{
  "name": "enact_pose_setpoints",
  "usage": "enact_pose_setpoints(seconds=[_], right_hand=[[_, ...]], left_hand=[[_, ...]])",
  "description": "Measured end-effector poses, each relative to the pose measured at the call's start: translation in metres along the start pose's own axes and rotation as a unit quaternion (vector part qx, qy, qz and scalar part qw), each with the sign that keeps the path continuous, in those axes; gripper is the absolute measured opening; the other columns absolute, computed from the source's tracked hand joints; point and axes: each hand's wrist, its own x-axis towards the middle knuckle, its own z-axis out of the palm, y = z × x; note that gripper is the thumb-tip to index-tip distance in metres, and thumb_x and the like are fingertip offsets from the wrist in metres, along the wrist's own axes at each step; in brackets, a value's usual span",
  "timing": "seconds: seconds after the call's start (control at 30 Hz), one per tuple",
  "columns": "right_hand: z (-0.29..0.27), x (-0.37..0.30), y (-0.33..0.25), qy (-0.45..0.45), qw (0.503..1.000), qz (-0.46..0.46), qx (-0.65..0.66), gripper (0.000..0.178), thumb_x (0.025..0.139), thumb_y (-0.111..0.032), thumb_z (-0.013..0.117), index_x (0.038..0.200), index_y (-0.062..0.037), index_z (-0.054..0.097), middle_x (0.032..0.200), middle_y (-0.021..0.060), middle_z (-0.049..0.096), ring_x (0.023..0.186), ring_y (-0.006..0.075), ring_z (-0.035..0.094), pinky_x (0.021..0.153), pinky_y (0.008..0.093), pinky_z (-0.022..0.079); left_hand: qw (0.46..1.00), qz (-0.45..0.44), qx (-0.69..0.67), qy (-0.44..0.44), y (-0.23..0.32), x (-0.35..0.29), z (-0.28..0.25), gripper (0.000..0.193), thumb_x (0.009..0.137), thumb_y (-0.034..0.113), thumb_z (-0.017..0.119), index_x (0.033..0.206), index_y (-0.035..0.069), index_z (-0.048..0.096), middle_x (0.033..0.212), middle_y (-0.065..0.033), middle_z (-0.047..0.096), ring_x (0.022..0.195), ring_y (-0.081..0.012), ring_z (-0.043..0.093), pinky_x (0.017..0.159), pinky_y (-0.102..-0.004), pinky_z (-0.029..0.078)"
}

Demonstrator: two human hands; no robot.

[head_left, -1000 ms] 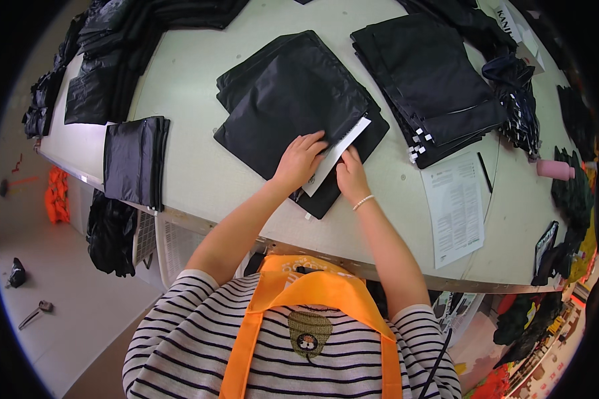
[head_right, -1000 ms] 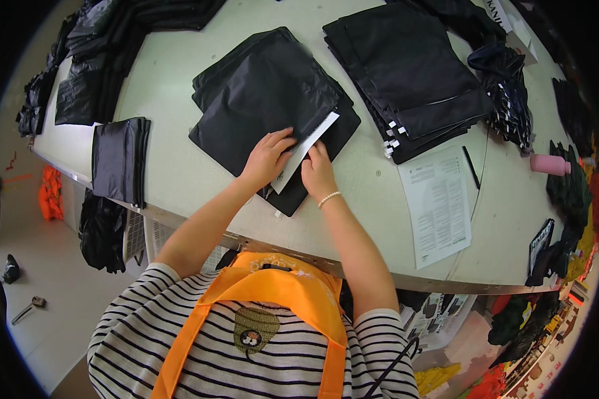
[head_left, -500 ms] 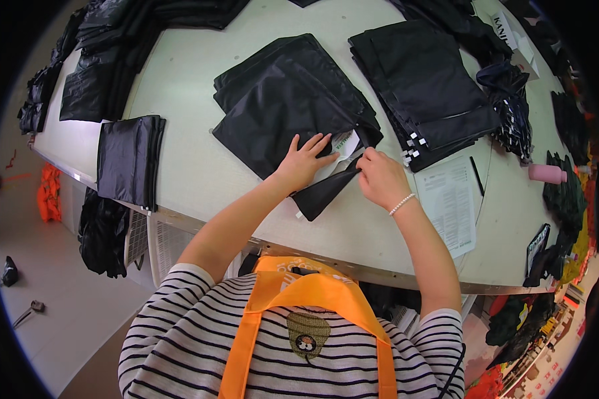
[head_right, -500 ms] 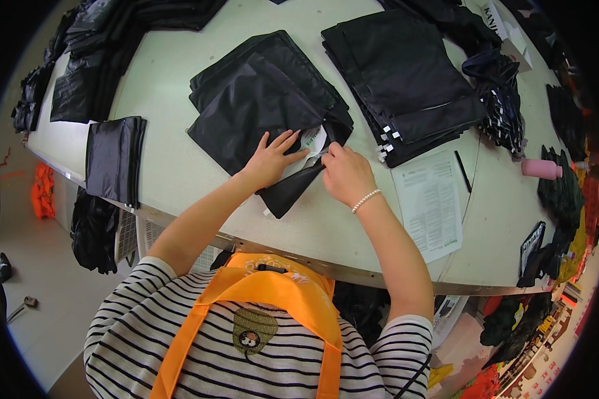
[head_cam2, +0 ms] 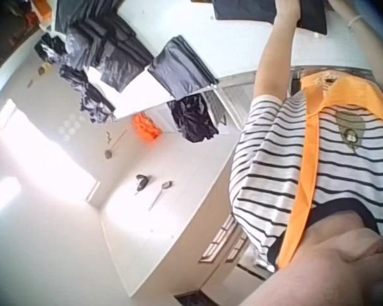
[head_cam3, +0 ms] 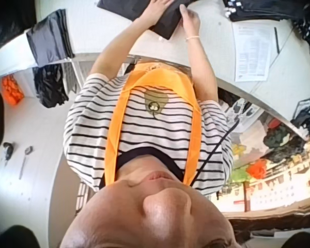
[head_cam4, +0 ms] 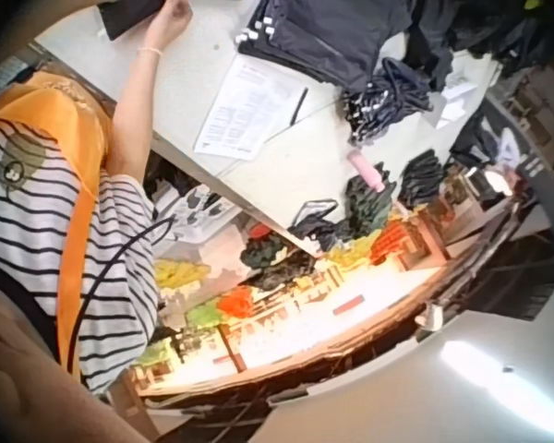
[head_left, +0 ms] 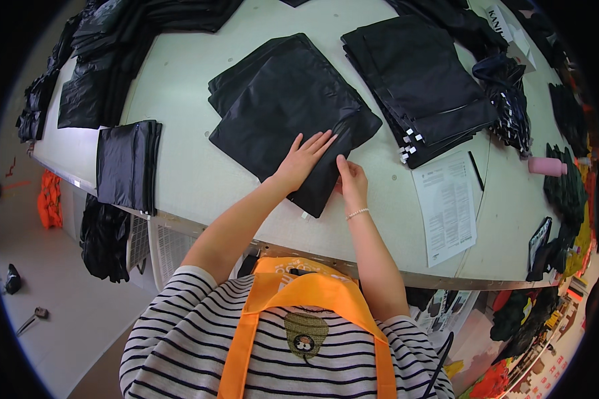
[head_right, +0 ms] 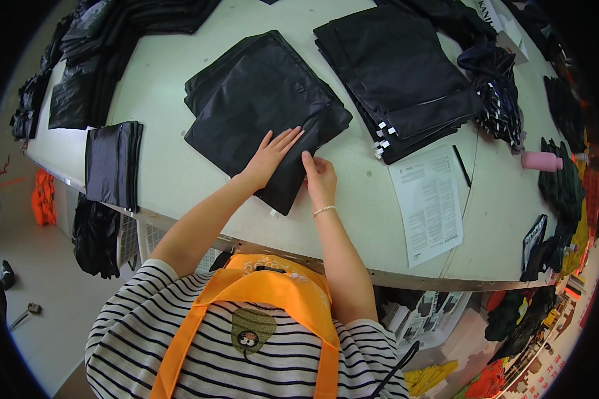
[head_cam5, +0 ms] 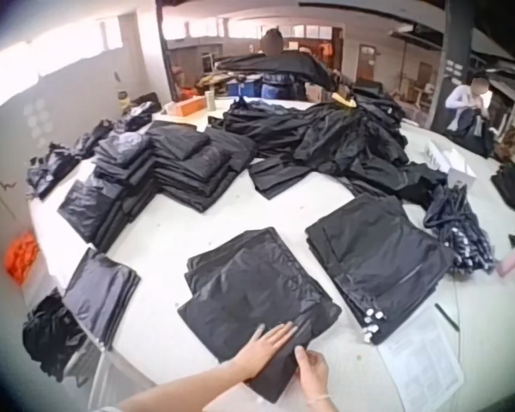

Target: The person folds black pants on a table, inserts a white paper insert into each folded pair, and stacks them. The person repeats this process for multiple pairs of pants.

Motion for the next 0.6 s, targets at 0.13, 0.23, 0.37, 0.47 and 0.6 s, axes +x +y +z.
enact_pose_setpoints(seconds=[0.13, 0.23, 0.37, 0.47, 0.6], right_hand=[[-0.005, 0.034, 0.015, 0.044, 0.993, -0.099, -0.047, 0.036, 0.082, -0.027, 0.073, 0.094, 0.0054, 0.063, 0.079, 0.0050, 0.063, 0.068, 0.0127, 0.055, 0.063, 0.0275, 0.046], [-0.032, 0.055, 0.033, 0.000, 1.000, 0.013, -0.023, 0.035, 0.087, -0.027, 0.068, 0.105, 0.0026, 0.062, 0.090, 0.0079, 0.064, 0.083, 0.0198, 0.063, 0.061, 0.0350, 0.054], [-0.011, 0.011, -0.010, 0.001, 0.982, 0.103, 0.159, 0.044, 0.093, -0.043, 0.059, 0.104, -0.0006, 0.064, 0.089, 0.0038, 0.064, 0.080, 0.0159, 0.062, 0.070, 0.0297, 0.052], [-0.018, 0.038, 0.012, 0.064, 0.996, -0.061, 0.028, 0.039, 0.095, -0.039, 0.056, 0.099, -0.0014, 0.066, 0.086, 0.0034, 0.063, 0.076, 0.0116, 0.057, 0.070, 0.0254, 0.048], [-0.032, 0.050, 0.012, 0.095, 0.987, -0.093, -0.090, 0.036, 0.094, -0.032, 0.058, 0.082, 0.0015, 0.061, 0.074, 0.0045, 0.063, 0.071, 0.0121, 0.055, 0.065, 0.0300, 0.046]], left_hand=[[0.966, -0.006, -0.253, 0.056, -0.009, 0.002, 0.007, 0.076, 0.086, 0.009, 0.058, 0.150, 0.010, 0.017, 0.149, -0.0135, 0.034, 0.138, -0.0282, 0.032, 0.115, -0.0443, 0.022], [0.939, -0.027, -0.335, 0.074, -0.012, 0.003, 0.002, 0.064, 0.090, 0.012, 0.055, 0.147, 0.006, 0.025, 0.147, -0.0148, 0.037, 0.137, -0.0304, 0.032, 0.115, -0.0425, 0.023], [0.947, 0.008, -0.299, 0.118, -0.018, 0.000, 0.010, 0.056, 0.091, 0.014, 0.055, 0.143, 0.004, 0.036, 0.147, -0.0149, 0.037, 0.138, -0.0310, 0.032, 0.115, -0.0427, 0.024], [0.966, 0.048, -0.234, 0.101, -0.016, 0.002, 0.015, 0.056, 0.091, 0.014, 0.055, 0.143, 0.006, 0.037, 0.148, -0.0137, 0.036, 0.139, -0.0314, 0.030, 0.115, -0.0439, 0.022], [0.966, -0.019, -0.201, 0.163, -0.014, -0.003, 0.011, 0.052, 0.089, 0.016, 0.057, 0.138, 0.006, 0.043, 0.147, -0.0136, 0.038, 0.139, -0.0314, 0.031, 0.114, -0.0480, 0.020]])
